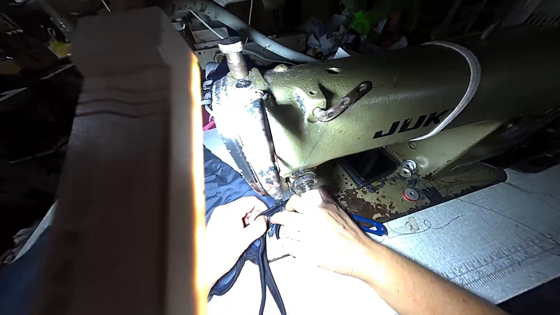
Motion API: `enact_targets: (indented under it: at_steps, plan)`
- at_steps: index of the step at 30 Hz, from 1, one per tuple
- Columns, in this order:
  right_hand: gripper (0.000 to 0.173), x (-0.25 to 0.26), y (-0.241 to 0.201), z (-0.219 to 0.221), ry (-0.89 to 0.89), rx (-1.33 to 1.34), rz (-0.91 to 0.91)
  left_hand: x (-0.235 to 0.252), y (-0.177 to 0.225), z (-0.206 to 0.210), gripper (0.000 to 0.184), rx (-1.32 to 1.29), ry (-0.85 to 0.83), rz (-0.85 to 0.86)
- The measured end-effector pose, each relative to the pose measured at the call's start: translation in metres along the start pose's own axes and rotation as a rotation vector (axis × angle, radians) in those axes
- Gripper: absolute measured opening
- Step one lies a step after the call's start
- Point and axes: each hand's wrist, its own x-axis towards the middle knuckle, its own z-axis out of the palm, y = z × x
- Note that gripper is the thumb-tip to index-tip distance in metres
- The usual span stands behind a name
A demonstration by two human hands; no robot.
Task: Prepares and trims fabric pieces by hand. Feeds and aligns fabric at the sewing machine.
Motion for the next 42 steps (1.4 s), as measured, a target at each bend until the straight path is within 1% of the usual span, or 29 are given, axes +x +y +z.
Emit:
enact_targets:
  at_steps: [1,2,4,7,10,13,15,17,21,25,34,38,42]
  plan:
    - [0.024,0.001,-0.002,-0.002,-0.04,0.01,0.038,0.0,-0.001,0.001,0.006,0.007,0.013,0.02]
    - [0.021,0.001,-0.002,-0.001,-0.008,0.006,0.057,-0.001,-0.001,0.003,0.006,0.026,0.034,0.044]
    - [0.019,0.0,-0.002,0.0,0.053,0.007,0.089,-0.001,0.001,0.003,0.009,0.068,0.076,0.082]
    - [0.018,-0.001,-0.001,0.001,0.071,0.042,0.116,0.0,0.002,0.005,0.017,0.112,0.12,0.119]
    - [0.02,0.001,-0.003,0.0,0.022,0.009,0.132,0.0,0.004,0.007,0.014,0.102,0.119,0.142]
    - [0.025,0.002,-0.003,-0.001,-0.023,-0.01,0.139,0.0,0.006,0.009,0.01,0.093,0.123,0.105]
    - [0.024,0.002,-0.003,0.0,-0.018,0.003,0.139,0.0,0.004,0.009,0.008,0.088,0.121,0.096]
    - [0.023,0.001,-0.003,-0.003,-0.019,0.044,0.146,-0.001,0.002,0.011,0.009,0.103,0.13,0.133]
    - [0.022,-0.001,0.002,-0.003,0.029,0.08,0.111,-0.004,0.001,0.012,0.023,0.219,0.102,0.256]
    - [0.024,-0.003,0.002,-0.008,-0.02,0.132,0.121,-0.005,0.001,0.013,0.028,0.355,0.082,0.371]
    - [0.024,-0.003,0.005,-0.012,-0.062,0.192,0.098,-0.003,0.0,0.014,0.028,0.476,0.084,0.452]
    - [0.023,-0.004,0.008,-0.012,-0.063,0.215,0.067,-0.003,0.0,0.016,0.028,0.464,0.066,0.466]
    - [0.025,-0.004,0.008,-0.016,-0.071,0.222,0.085,-0.007,-0.002,0.015,0.029,0.43,0.03,0.477]
